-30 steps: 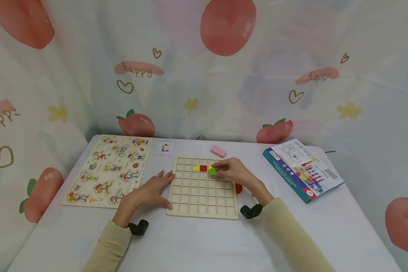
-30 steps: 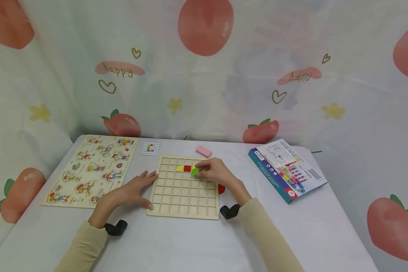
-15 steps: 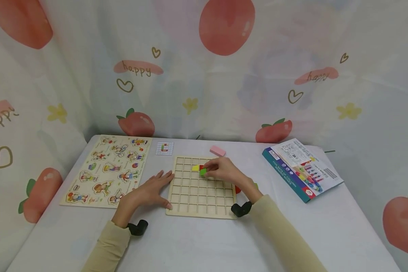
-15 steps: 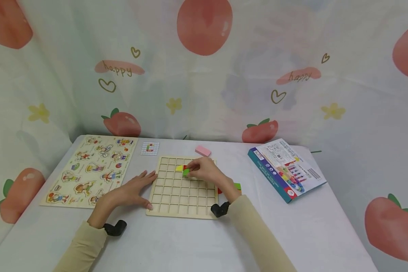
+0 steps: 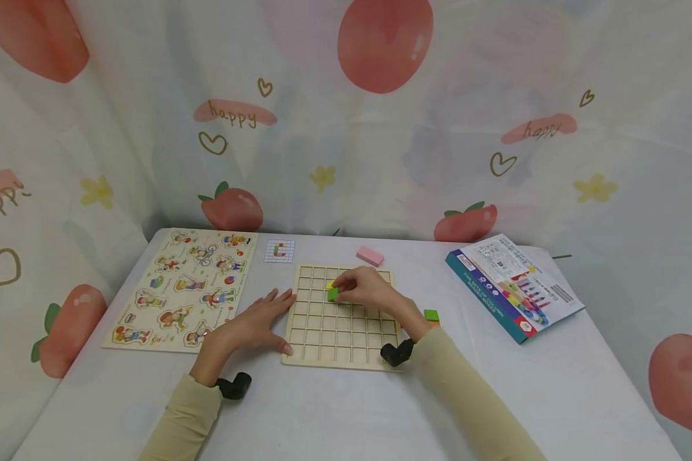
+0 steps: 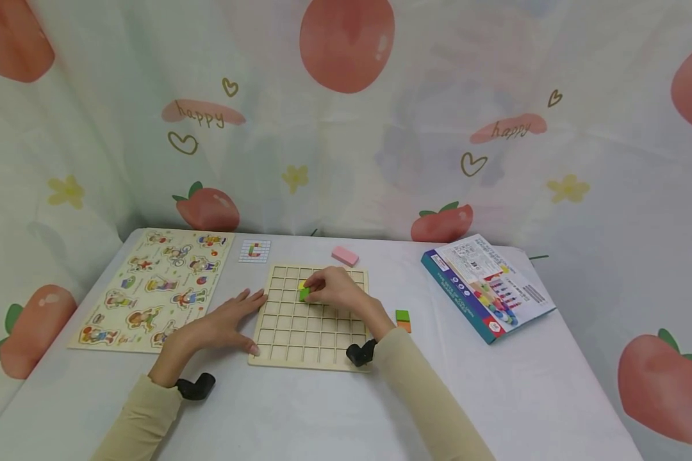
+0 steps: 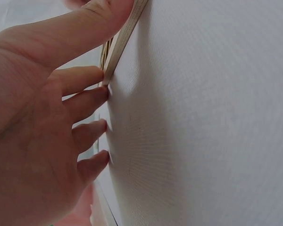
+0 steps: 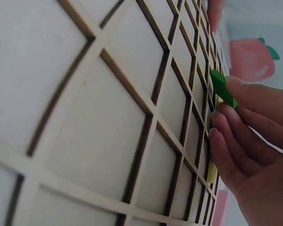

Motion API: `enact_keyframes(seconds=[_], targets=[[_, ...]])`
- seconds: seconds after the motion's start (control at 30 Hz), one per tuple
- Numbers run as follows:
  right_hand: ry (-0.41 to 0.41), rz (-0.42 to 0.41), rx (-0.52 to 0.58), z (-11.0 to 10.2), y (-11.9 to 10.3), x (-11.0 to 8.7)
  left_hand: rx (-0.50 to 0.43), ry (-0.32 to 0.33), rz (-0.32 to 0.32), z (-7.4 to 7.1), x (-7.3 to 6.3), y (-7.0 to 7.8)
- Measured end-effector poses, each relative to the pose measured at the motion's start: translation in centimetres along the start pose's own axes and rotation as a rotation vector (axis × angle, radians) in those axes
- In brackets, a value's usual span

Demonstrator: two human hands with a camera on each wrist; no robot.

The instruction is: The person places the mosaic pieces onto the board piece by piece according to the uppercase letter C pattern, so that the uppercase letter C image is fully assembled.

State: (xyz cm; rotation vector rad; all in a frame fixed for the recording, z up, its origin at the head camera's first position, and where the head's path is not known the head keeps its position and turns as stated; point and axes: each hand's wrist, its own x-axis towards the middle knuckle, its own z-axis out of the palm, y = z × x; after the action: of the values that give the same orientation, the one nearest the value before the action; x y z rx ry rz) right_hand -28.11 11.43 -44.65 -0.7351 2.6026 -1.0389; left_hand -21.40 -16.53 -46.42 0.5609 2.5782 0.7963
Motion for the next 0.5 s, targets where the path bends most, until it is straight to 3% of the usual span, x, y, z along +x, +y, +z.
enact_keyframes(seconds=[0.5], targets=[[-0.015,0.018,-0.107,0.86,-0.47,0.64,-0.009,-0.002,-0.007,-0.04,-0.07,0.14]])
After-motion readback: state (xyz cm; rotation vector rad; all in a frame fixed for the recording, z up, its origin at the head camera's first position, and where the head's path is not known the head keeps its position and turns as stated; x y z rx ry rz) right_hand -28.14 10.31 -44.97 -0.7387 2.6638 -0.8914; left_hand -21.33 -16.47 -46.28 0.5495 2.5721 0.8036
